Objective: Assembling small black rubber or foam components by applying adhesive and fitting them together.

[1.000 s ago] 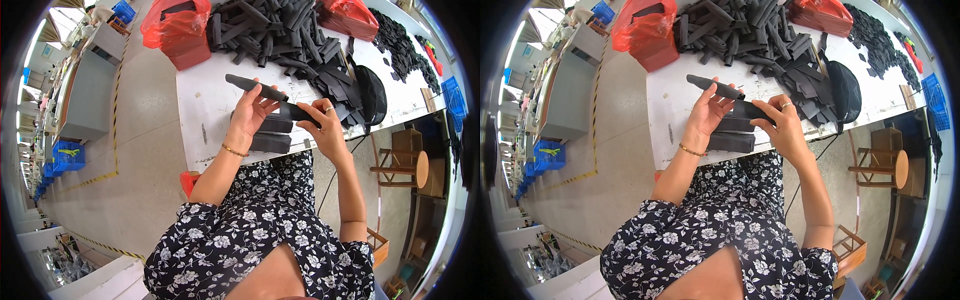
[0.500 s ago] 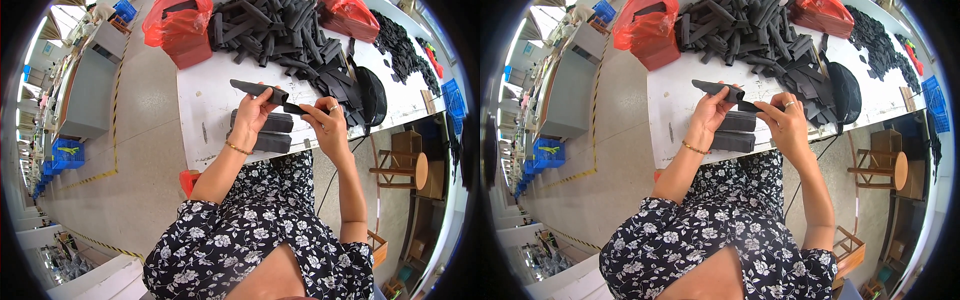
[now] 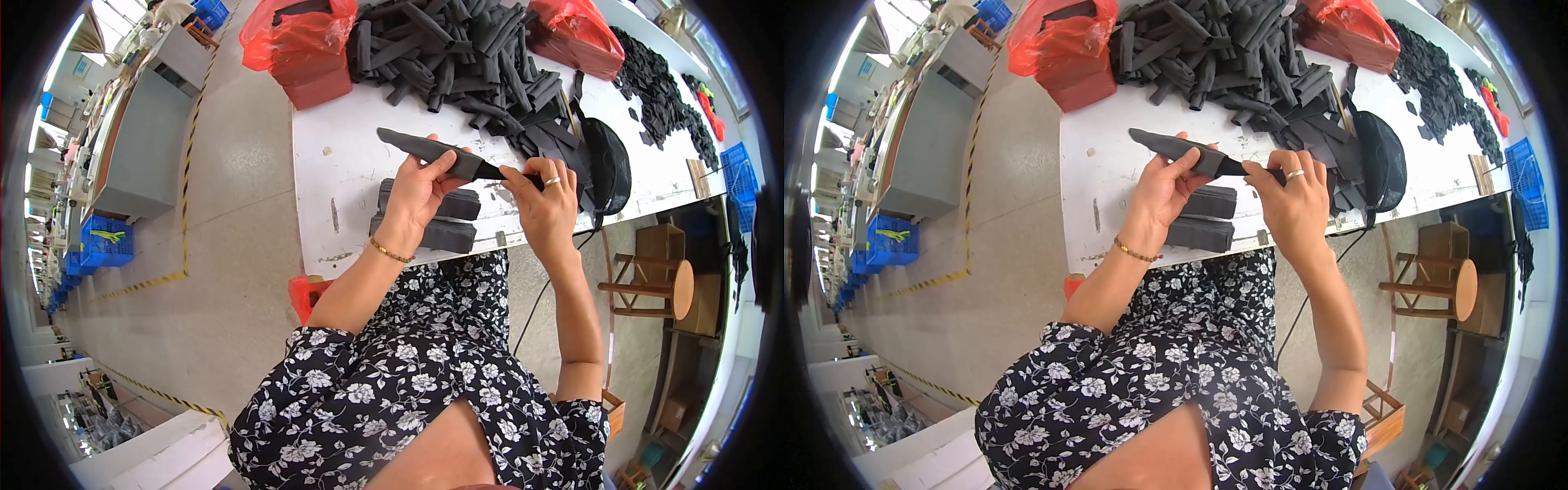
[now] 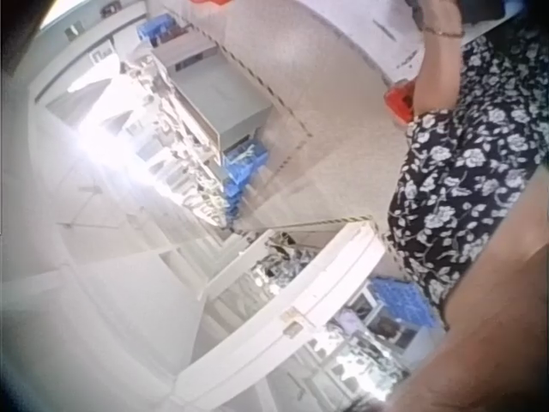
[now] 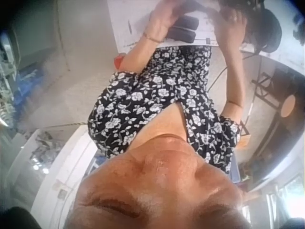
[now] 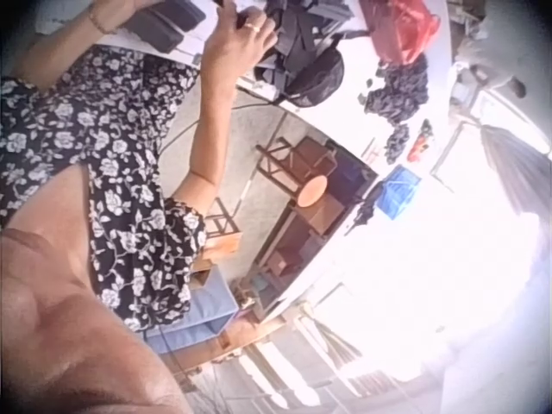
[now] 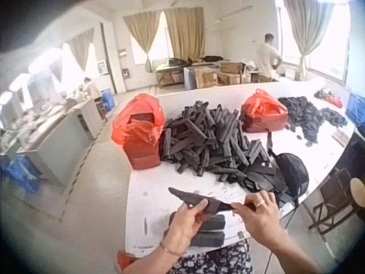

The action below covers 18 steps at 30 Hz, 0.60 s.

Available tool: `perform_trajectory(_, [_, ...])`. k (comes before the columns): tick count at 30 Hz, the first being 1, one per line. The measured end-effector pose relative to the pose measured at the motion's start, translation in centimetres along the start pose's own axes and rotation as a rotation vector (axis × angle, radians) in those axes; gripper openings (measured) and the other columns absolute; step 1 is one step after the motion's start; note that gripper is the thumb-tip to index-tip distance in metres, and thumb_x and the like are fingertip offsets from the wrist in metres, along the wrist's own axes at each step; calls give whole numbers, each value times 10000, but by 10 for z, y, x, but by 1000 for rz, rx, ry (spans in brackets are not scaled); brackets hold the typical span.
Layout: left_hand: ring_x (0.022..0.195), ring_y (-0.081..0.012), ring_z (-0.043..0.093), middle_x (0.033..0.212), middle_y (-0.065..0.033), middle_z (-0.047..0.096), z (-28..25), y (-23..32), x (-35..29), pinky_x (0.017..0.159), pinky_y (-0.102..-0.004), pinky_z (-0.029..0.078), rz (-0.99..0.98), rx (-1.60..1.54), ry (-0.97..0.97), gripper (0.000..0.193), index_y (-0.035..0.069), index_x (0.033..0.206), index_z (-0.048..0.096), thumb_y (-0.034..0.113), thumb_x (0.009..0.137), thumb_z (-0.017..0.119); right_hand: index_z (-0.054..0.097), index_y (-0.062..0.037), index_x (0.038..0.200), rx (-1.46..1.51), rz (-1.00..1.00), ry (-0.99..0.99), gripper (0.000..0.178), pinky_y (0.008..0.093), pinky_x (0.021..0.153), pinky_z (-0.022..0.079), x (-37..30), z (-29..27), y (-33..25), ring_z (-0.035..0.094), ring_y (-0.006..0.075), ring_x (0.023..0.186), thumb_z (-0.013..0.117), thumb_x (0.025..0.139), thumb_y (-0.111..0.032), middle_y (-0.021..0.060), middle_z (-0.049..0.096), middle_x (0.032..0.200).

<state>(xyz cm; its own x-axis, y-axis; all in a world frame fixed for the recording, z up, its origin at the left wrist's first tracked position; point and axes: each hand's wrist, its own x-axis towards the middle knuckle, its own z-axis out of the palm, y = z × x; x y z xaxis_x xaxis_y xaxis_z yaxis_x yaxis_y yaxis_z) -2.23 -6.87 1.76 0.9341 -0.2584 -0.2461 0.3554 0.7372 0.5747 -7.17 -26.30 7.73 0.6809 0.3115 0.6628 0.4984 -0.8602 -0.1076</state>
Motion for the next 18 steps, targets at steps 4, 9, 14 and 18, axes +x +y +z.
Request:
perform_trajectory(4, [1019,-289,661,1165,-255,603,24,-5,-17,844,-375,614,219,87,32,665,-5,1435,206,-22,907,611,719,-154,988,-103,-34,73,281,355,726,419,0,2,-8,550,199,830,759,709,-142,2,546,904])
perform_trajectory(9, [1031,-270,655,1150,-224,611,36,-7,-30,851,-364,602,443,224,11,737,34,1481,158,-61,899,599,685,-167,1125,-68,19,119,427,378,767,415,1,6,-24,538,223,866,780,709,-172,15,531,989])
perform_trajectory(14, [1176,-267,567,1259,-191,557,40,-10,-31,1038,-415,437,424,-46,-247,732,55,1486,222,7,897,654,631,-129,1251,166,112,137,539,405,807,401,-12,22,-38,513,272,910,781,734,-149,87,513,1046])
perform_trajectory(18, [1227,-254,536,1065,-143,674,31,-5,-21,1060,-394,397,250,-56,-389,290,7,1197,562,217,998,545,494,-48,1250,282,134,106,653,442,833,431,-21,26,-48,527,339,956,807,677,-52,168,525,1131])
